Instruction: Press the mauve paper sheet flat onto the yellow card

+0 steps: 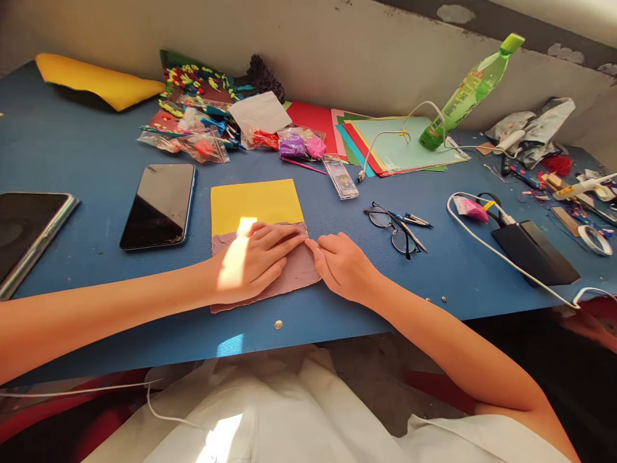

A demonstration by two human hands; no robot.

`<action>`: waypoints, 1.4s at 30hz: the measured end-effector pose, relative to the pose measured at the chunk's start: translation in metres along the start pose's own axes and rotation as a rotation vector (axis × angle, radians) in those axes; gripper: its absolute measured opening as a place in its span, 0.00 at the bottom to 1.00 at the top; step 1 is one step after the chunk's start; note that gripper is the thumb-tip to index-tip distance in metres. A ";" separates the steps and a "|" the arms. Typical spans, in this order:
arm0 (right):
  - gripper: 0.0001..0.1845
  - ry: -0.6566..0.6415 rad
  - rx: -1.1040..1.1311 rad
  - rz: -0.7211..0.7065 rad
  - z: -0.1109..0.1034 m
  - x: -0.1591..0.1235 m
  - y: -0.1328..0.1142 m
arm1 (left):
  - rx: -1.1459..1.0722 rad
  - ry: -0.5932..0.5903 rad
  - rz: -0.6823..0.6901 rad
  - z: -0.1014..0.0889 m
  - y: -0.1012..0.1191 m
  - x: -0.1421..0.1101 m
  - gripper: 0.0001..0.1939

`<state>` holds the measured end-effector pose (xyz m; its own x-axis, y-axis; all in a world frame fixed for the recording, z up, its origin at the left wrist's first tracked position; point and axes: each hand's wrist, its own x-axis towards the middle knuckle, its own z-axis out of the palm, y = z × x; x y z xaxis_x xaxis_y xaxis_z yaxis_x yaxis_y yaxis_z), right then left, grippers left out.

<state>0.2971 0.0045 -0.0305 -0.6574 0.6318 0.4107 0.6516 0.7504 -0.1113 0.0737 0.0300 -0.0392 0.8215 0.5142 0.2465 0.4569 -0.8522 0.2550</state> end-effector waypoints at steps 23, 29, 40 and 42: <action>0.23 0.024 -0.017 -0.007 -0.001 -0.001 -0.001 | 0.138 0.055 0.023 0.005 0.002 -0.002 0.27; 0.24 0.041 0.007 0.012 -0.002 -0.003 0.003 | 0.149 0.051 0.045 0.005 0.000 -0.002 0.26; 0.14 0.131 -0.178 -0.138 -0.001 0.002 -0.002 | 0.127 0.074 0.029 0.006 0.002 -0.002 0.25; 0.15 0.156 -0.126 -0.131 -0.002 0.000 -0.002 | 0.116 0.083 0.030 0.007 0.001 -0.003 0.25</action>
<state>0.2969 0.0029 -0.0287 -0.6794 0.4858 0.5499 0.6131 0.7876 0.0618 0.0741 0.0273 -0.0466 0.8063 0.4908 0.3300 0.4733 -0.8701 0.1376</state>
